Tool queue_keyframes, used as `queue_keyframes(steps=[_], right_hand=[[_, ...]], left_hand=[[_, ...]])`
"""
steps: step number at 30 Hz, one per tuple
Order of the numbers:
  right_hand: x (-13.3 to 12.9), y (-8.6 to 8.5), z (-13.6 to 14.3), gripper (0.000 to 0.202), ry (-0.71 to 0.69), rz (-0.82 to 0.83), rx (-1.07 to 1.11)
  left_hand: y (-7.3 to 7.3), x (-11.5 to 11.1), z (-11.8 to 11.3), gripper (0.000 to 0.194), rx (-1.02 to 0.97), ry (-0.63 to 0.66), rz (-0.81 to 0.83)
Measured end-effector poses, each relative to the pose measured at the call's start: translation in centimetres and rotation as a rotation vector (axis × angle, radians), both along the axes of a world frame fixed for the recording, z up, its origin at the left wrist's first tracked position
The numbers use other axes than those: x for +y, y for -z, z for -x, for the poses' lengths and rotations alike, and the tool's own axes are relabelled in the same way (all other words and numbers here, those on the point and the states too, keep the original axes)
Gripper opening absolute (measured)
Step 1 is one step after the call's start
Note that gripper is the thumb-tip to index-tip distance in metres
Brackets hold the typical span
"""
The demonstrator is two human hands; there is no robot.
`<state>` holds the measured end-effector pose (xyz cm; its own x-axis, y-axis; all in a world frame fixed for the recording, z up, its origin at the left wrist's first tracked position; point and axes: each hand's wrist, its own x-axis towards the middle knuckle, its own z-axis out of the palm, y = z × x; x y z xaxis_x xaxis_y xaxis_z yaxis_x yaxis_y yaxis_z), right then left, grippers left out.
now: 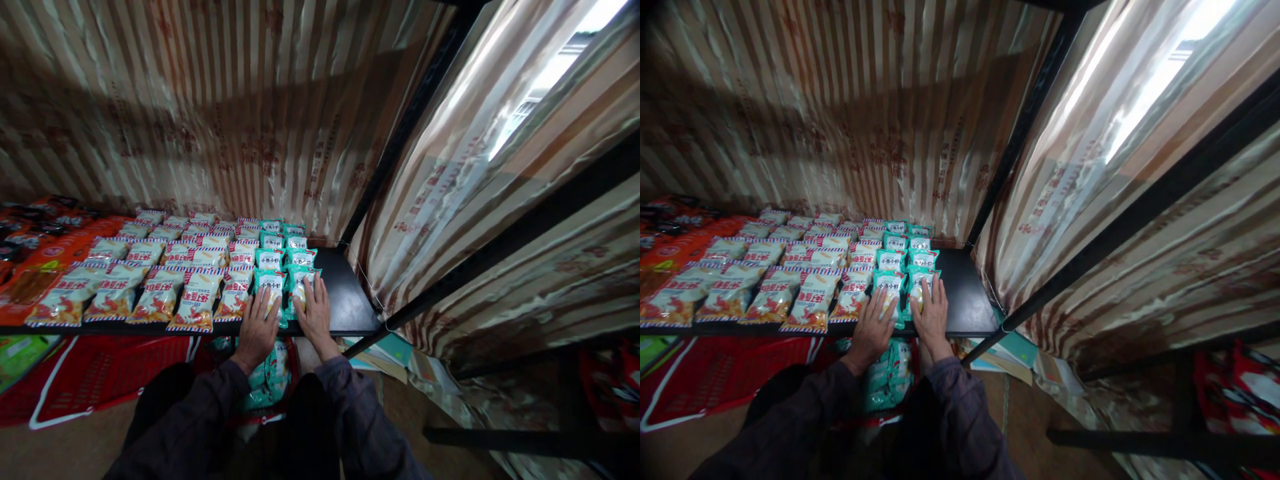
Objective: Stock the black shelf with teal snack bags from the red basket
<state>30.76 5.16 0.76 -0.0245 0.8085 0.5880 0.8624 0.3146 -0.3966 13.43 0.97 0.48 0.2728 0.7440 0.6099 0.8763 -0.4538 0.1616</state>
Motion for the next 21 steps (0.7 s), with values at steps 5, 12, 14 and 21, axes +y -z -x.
queue_keyframes(steps=[5, 12, 14, 21], right_hand=[[0.2, 0.2, 0.1, 0.054, 0.007, 0.005, -0.01], [-0.1, -0.1, 0.2, 0.055, -0.011, 0.043, 0.014], [-0.2, -0.1, 0.2, 0.055, -0.021, 0.061, 0.033], [-0.2, 0.0, 0.2, 0.056, -0.023, 0.039, 0.049]], left_hand=[[-0.3, -0.1, 0.1, 0.05, 0.0, 0.001, 0.015], [-0.5, -0.2, 0.5, 0.053, 0.001, 0.028, 0.04], [-0.5, -0.2, 0.7, 0.054, -0.004, 0.039, 0.029], [-0.5, -0.3, 1.1, 0.055, -0.017, 0.056, 0.01]])
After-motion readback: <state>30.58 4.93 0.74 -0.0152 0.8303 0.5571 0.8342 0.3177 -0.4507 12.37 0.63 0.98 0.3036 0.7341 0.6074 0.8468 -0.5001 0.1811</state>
